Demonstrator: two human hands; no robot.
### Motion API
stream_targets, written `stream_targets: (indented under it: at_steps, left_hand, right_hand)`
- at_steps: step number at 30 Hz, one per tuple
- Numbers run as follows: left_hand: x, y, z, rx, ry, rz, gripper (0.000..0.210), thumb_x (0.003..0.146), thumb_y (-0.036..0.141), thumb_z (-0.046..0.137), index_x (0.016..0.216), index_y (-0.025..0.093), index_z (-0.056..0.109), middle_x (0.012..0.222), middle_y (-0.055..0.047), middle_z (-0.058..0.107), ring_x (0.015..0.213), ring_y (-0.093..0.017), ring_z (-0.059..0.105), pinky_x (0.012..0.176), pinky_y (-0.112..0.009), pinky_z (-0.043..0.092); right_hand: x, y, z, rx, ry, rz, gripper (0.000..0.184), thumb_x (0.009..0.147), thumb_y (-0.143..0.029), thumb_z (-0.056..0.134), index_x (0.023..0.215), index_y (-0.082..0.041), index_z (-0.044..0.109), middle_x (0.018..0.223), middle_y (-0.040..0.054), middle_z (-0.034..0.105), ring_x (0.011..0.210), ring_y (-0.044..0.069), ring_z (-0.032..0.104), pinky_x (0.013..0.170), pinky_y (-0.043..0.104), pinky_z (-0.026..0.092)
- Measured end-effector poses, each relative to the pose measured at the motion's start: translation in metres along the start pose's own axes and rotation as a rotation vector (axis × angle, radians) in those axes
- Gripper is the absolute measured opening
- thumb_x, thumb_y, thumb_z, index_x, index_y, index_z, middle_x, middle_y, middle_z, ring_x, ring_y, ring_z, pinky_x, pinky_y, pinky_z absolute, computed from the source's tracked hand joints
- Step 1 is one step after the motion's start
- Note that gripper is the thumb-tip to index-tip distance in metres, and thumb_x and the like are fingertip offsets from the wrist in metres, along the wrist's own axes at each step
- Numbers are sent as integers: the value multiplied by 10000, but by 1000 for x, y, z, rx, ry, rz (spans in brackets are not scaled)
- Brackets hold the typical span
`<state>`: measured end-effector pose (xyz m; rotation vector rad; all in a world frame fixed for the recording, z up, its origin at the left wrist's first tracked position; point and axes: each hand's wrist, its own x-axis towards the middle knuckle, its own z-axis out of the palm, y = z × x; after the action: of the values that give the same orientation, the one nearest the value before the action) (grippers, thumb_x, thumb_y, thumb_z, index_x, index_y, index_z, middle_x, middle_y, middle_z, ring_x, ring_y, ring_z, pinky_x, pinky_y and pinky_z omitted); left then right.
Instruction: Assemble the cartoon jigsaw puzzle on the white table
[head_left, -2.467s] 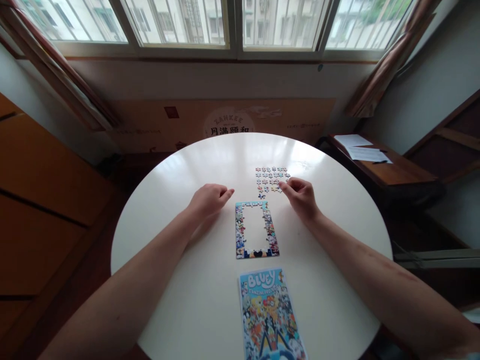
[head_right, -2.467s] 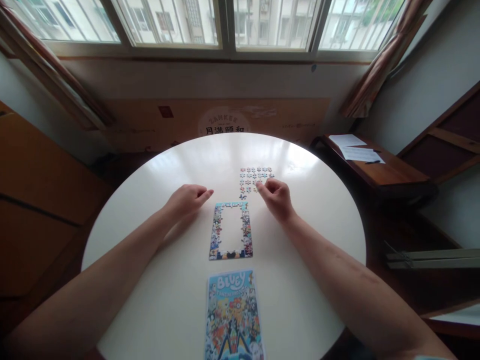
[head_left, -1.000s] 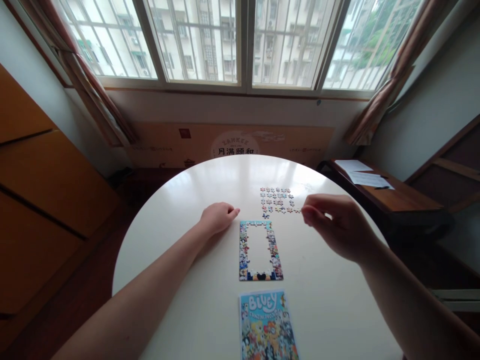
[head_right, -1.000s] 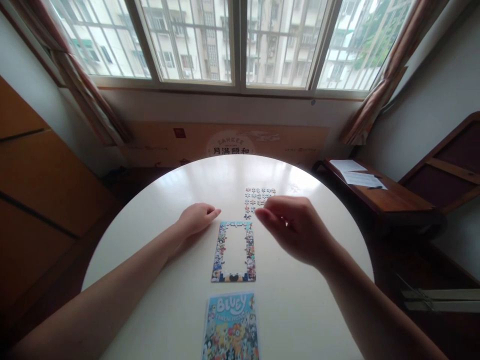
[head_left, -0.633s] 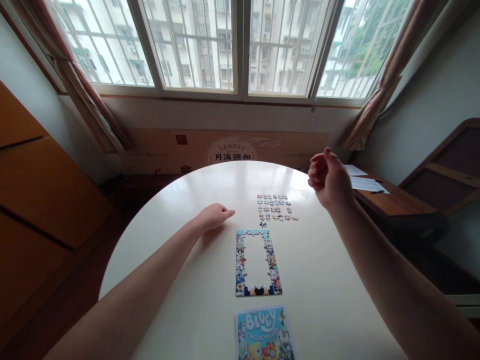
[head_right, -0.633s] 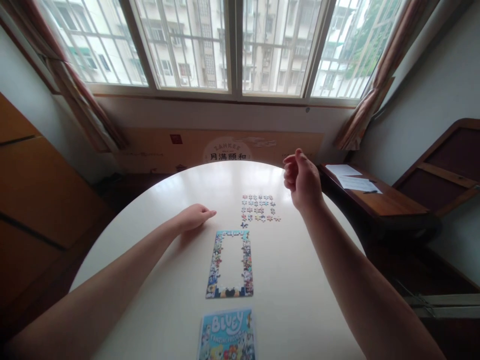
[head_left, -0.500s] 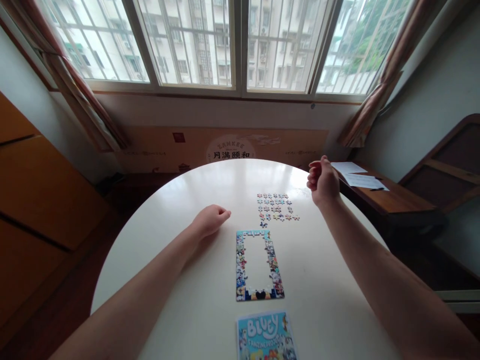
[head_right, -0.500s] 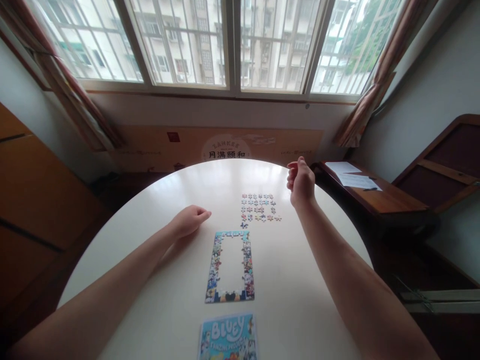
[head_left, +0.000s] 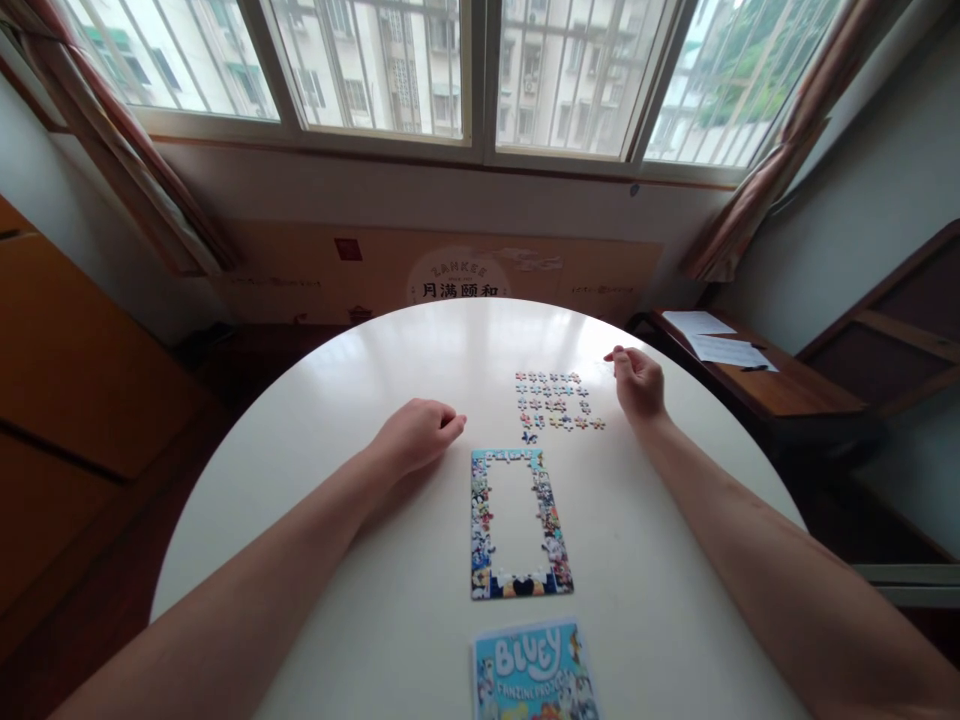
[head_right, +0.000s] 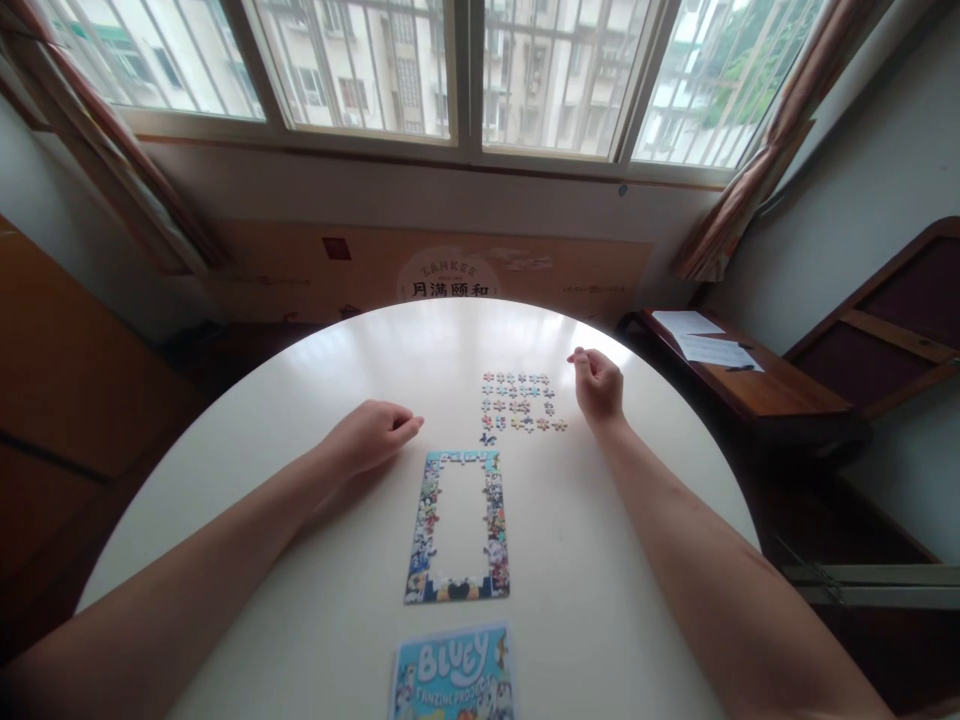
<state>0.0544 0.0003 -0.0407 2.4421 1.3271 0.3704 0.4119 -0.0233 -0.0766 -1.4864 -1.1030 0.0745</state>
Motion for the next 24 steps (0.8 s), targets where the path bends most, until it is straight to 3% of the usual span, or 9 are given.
stream_targets:
  at_steps: [6, 16, 24]
  left_hand:
    - [0, 0, 3, -1, 56, 68, 442, 902, 391, 496, 515, 205, 392, 491, 3, 422, 503, -134, 343, 572, -333, 229]
    - [1, -4, 4, -81, 263, 64, 464, 893, 360, 503, 498, 221, 305, 481, 51, 245, 494, -118, 243, 567, -308, 216]
    - [3, -5, 7, -124, 296, 82, 482, 885, 361, 505, 481, 227, 280, 496, 57, 196, 493, -112, 235, 573, -302, 211]
  right_hand:
    - [2, 15, -3, -49, 81, -2, 372, 911, -471, 507, 761, -192, 701, 648, 1, 594, 677, 191, 573, 694, 319, 428]
    - [9, 23, -5, -17, 96, 54, 317, 938, -372, 498, 776, -182, 693, 589, -26, 512, 582, 150, 503, 610, 298, 398]
    - [12, 31, -5, 2, 70, 78, 337, 961, -367, 463, 826, -159, 691, 616, -6, 500, 575, 139, 450, 576, 308, 352]
